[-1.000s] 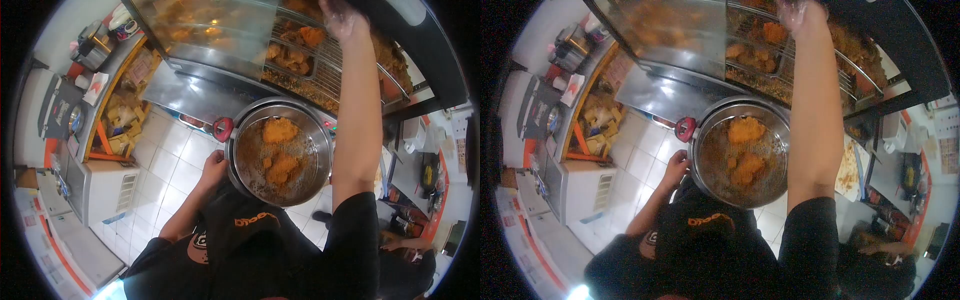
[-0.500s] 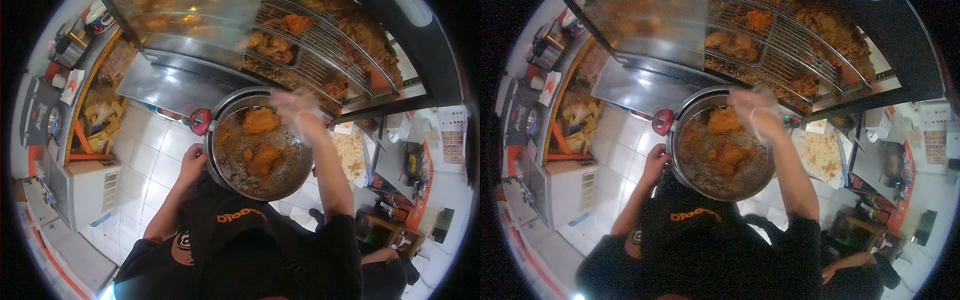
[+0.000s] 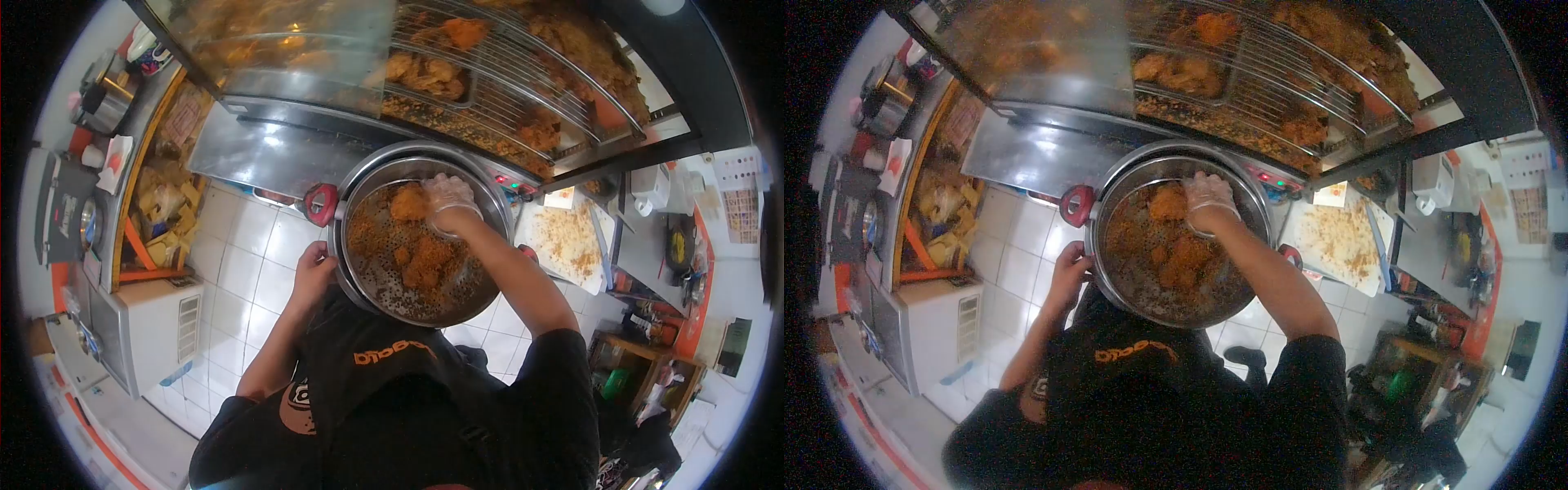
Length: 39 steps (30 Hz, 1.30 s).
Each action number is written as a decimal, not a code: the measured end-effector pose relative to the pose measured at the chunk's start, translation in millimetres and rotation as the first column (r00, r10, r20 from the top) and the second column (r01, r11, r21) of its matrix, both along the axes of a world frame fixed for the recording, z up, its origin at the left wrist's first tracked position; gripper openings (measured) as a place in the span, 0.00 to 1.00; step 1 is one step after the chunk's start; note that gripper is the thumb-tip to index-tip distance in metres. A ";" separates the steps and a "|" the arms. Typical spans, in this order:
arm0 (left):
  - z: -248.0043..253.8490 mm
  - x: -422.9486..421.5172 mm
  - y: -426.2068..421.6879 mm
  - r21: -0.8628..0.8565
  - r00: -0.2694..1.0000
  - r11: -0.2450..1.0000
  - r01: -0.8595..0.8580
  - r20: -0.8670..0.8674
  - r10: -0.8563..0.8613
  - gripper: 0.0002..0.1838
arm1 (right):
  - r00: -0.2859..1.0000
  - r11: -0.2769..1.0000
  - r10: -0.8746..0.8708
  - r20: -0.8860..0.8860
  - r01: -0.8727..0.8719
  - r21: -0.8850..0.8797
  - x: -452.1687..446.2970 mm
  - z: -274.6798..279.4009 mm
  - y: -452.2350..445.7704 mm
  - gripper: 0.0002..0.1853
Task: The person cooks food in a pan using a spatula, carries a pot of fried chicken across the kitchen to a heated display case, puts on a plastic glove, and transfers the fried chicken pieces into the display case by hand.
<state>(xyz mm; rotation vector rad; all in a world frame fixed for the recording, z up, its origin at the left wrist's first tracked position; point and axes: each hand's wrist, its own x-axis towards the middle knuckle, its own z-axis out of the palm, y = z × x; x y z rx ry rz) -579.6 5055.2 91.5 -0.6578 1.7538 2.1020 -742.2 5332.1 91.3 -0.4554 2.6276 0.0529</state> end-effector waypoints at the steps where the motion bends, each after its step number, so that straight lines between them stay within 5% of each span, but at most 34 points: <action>1: -2.6 -0.3 -0.7 -0.013 1.000 1.000 0.002 -0.007 -0.002 0.09 | 1.000 1.000 0.014 0.010 -0.014 0.008 -1.9 -4.6 3.1 0.26; 5: -4.7 -0.6 -1.2 -0.035 1.000 0.999 0.000 -0.017 -0.001 0.08 | 0.980 0.994 0.057 0.193 -0.074 0.079 -7.2 22.2 -0.6 0.29; 8: -5.2 -1.4 -1.3 -0.044 1.000 0.999 0.022 -0.004 -0.023 0.08 | 0.996 0.996 0.080 0.039 -0.081 0.034 0.8 25.5 2.9 0.32; 11: -6.3 -0.1 -4.7 -0.061 0.999 0.997 0.043 0.023 -0.041 0.09 | 0.999 1.000 -0.029 0.038 0.029 0.009 7.2 56.7 1.7 0.35; 14: -11.3 -1.5 -4.7 -0.071 0.999 0.997 0.036 0.000 -0.036 0.10 | 0.950 0.977 -0.212 0.231 0.207 0.046 1.8 87.1 4.4 0.37; 17: -7.4 -0.2 -2.8 0.003 1.000 1.000 0.008 0.005 -0.008 0.13 | 0.994 0.941 -0.019 -0.104 -0.017 -0.338 21.1 73.0 44.1 0.34; 18: -2.0 -0.4 -1.1 0.000 1.000 1.000 0.010 0.016 -0.010 0.13 | 0.978 0.816 -0.197 0.076 0.206 -0.540 22.5 76.8 51.1 0.33; 20: 0.0 -0.5 0.2 -0.006 1.000 1.000 0.010 0.029 -0.010 0.14 | 0.787 0.351 -0.366 0.497 0.611 -0.709 23.6 101.1 59.7 0.32; 22: -1.9 -0.5 -0.1 -0.014 0.999 1.000 0.004 0.033 -0.004 0.14 | 0.780 0.245 -0.473 0.410 0.563 -0.789 26.9 174.5 48.1 0.34; 24: -4.5 0.4 1.0 -0.026 1.000 1.000 -0.001 0.011 0.001 0.11 | 0.680 0.273 -0.720 0.141 0.463 -0.843 21.9 204.2 45.3 0.34; 26: -11.1 1.8 -0.2 -0.039 1.000 0.999 0.015 -0.005 -0.015 0.10 | 0.734 0.323 -0.665 -0.136 0.118 -0.939 -1.6 220.3 51.5 0.36; 27: -17.9 2.6 -3.6 -0.048 0.999 0.998 0.034 -0.010 -0.035 0.10 | 0.598 0.555 -0.697 -0.395 0.102 -0.826 -8.5 237.0 49.0 0.39; 29: -24.5 4.1 -6.4 -0.060 0.998 0.997 0.049 -0.025 -0.050 0.10 | 0.396 0.776 -0.613 -0.683 0.143 -0.614 -27.0 257.4 39.7 0.44; 34: -35.0 6.5 -10.6 -0.119 0.997 0.990 0.074 -0.029 -0.078 0.10 | 0.090 0.965 -0.246 -0.965 0.114 -0.235 -104.7 263.4 20.8 0.47; 37: -31.9 5.2 -8.2 -0.086 0.998 0.995 0.045 -0.040 -0.048 0.09 | 0.649 0.928 -0.372 -0.664 0.264 -0.262 -121.9 295.3 7.4 0.46; 39: -29.4 5.6 -4.8 -0.092 0.998 0.995 0.035 -0.041 -0.039 0.09 | 0.726 0.927 -0.348 -0.594 0.168 -0.336 -135.8 293.4 17.5 0.45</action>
